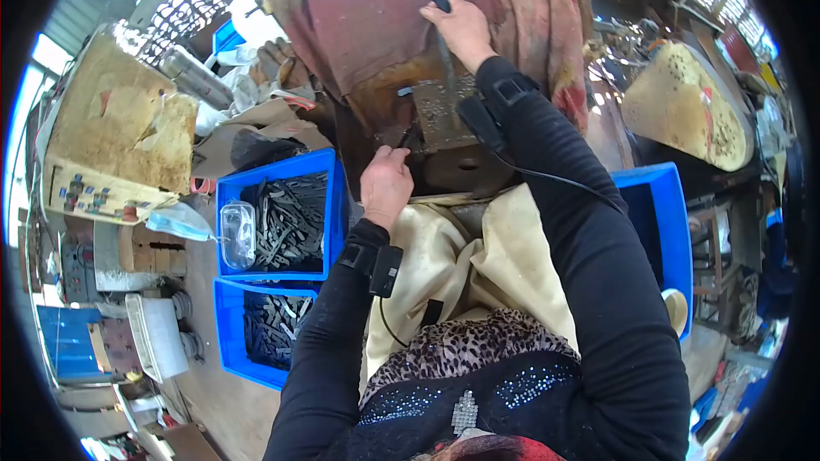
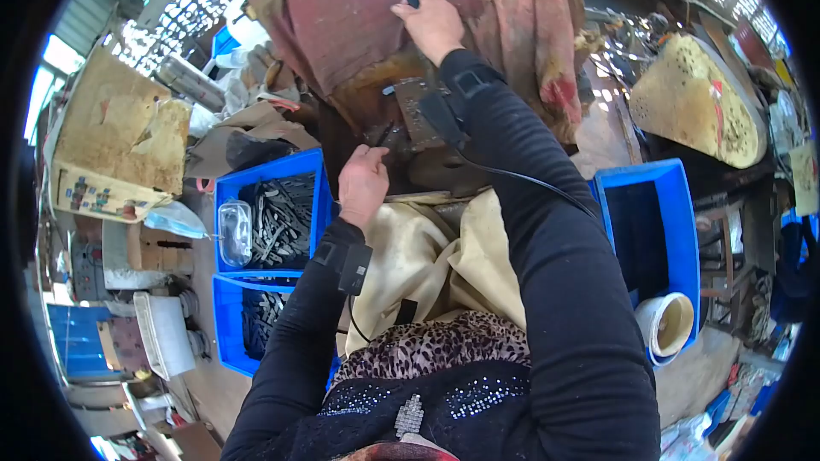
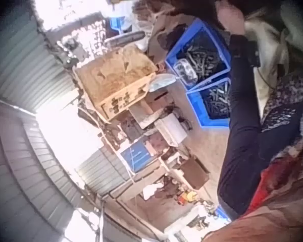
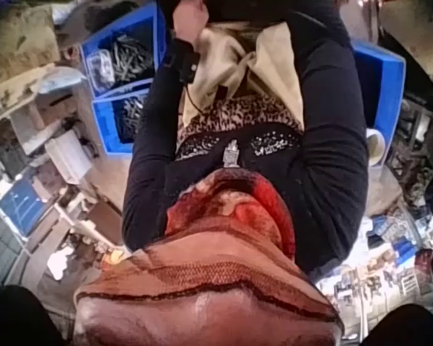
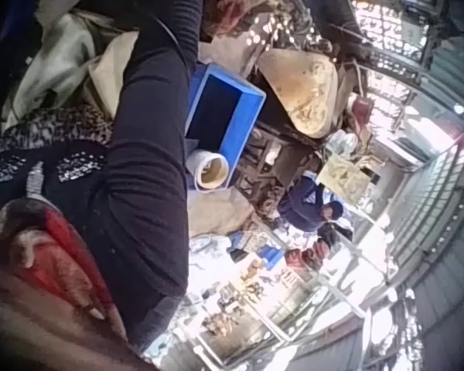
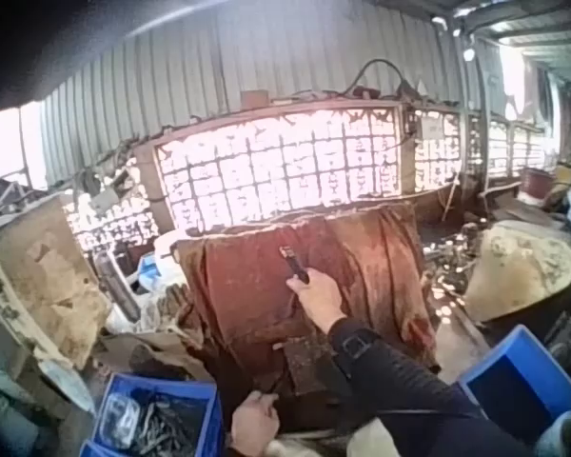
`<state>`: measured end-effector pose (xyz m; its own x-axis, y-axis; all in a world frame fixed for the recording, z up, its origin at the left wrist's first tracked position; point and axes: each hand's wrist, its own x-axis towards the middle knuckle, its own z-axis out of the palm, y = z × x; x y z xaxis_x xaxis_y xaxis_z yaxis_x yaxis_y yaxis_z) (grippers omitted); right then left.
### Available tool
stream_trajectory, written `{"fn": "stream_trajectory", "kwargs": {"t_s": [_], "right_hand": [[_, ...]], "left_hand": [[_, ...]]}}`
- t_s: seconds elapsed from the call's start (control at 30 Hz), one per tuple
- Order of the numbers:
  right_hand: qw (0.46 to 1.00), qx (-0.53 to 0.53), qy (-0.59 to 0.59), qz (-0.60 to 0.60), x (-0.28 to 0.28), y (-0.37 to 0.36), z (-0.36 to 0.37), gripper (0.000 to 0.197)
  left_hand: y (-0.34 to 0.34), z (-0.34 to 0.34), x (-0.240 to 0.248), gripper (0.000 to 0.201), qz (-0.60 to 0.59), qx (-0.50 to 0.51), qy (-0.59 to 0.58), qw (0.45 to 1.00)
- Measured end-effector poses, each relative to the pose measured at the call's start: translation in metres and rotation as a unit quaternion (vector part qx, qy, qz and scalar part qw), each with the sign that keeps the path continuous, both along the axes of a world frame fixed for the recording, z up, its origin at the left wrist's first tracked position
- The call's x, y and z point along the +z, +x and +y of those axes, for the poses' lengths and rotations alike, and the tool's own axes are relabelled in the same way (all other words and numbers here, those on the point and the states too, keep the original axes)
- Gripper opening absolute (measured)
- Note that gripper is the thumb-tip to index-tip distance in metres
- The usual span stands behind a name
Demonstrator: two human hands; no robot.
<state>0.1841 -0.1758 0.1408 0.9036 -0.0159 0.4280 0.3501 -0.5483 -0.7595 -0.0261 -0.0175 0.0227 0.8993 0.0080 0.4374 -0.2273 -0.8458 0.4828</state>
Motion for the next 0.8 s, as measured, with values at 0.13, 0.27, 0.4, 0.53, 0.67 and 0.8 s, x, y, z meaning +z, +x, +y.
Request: {"fn": "stream_trajectory", "kwargs": {"t_s": [0.13, 0.27, 0.4, 0.53, 0.67, 0.8], "right_hand": [[0.999, 0.007, -0.026, -0.023, 0.004, -0.007, -0.003, 0.045], [0.999, -0.037, -0.022, -0.008, -0.004, 0.000, 0.029, 0.034], [0.997, -0.077, 0.013, 0.018, -0.010, -0.008, 0.014, 0.030], [0.997, -0.070, 0.012, 0.010, -0.006, -0.007, 0.013, 0.027], [0.997, -0.073, 0.017, 0.023, -0.005, -0.006, 0.018, 0.026], [0.996, -0.082, 0.018, 0.039, -0.003, -0.006, 0.016, 0.026]], "left_hand": [[0.008, 0.003, -0.005, 0.021, -0.063, -0.051, 0.082, 0.993], [0.004, 0.015, -0.011, 0.021, -0.016, -0.034, 0.050, 0.998], [0.008, 0.004, -0.020, 0.022, 0.022, -0.057, 0.045, 0.997], [0.007, 0.005, -0.014, 0.022, 0.024, -0.058, 0.056, 0.996], [0.008, 0.005, -0.013, 0.022, 0.045, -0.049, 0.046, 0.997], [0.007, 0.003, -0.016, 0.022, 0.036, -0.051, 0.049, 0.997]]}}
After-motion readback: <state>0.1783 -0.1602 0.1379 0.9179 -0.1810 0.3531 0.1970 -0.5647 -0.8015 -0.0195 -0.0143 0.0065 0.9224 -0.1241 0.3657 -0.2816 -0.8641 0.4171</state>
